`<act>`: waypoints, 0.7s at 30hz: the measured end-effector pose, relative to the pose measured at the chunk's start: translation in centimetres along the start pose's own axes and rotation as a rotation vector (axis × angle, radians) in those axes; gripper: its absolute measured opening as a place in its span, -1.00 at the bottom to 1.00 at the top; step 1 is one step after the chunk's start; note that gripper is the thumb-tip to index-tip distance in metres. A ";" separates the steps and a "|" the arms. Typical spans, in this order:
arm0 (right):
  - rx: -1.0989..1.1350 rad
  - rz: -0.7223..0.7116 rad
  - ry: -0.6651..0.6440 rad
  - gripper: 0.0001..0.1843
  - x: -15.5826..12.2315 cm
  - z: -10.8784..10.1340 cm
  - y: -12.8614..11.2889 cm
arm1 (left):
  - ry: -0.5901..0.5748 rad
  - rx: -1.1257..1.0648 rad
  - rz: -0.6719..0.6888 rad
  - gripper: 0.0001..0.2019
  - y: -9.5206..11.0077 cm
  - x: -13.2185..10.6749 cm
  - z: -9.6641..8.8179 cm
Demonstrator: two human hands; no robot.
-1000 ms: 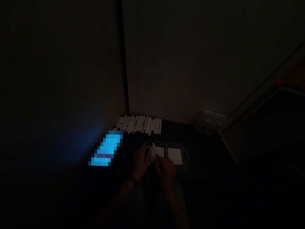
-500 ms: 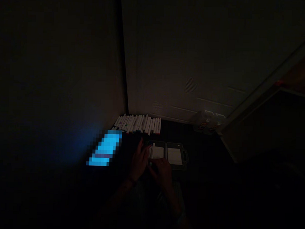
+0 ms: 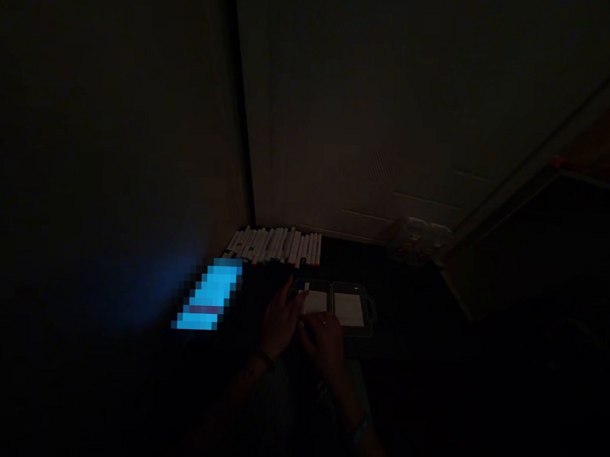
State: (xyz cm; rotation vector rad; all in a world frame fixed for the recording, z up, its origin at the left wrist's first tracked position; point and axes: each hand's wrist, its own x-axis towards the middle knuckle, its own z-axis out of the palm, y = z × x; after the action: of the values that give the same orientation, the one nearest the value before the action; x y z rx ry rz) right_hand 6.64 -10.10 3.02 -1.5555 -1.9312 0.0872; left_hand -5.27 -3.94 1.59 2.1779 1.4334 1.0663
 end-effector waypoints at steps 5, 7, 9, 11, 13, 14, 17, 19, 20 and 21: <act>0.031 -0.001 -0.001 -0.78 0.0 0.2 0.2 | 0.034 -0.028 -0.037 -0.66 0.0 0.0 0.0; 0.023 0.008 0.003 -0.76 0.0 0.2 0.2 | 0.042 -0.026 -0.036 -0.65 -0.1 0.0 0.1; 0.014 0.013 0.000 -0.75 0.0 0.2 0.2 | 0.034 -0.020 -0.025 -0.64 -0.2 0.0 0.1; 0.005 0.011 -0.007 -0.76 0.0 0.1 0.2 | 0.029 -0.017 -0.015 -0.63 -0.3 0.0 0.1; 0.001 0.010 -0.010 -0.79 0.0 0.1 0.1 | 0.024 -0.017 -0.011 -0.63 -0.2 0.0 0.0; 0.005 0.011 -0.009 -0.80 0.0 0.2 0.1 | 0.025 -0.018 -0.014 -0.63 -0.2 0.0 -0.1; 0.037 0.036 0.013 -0.80 -0.1 0.4 0.1 | 0.034 -0.022 -0.025 -0.62 0.0 0.0 -0.2; 0.063 0.071 0.056 -0.79 -0.2 0.6 0.3 | 0.045 -0.018 -0.026 -0.60 0.1 0.1 -0.1; 0.076 0.089 0.084 -0.77 -0.3 0.8 0.4 | 0.048 -0.015 -0.026 -0.60 0.2 0.1 -0.1; 0.090 0.104 0.116 -0.76 -0.4 0.9 0.6 | 0.047 -0.012 -0.025 -0.59 0.2 0.0 -0.1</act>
State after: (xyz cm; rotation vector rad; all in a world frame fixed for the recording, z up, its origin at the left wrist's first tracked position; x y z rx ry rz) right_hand 6.68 -9.96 1.92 -1.5656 -1.7337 0.1236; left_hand -5.21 -3.98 1.75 2.1342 1.4665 1.1215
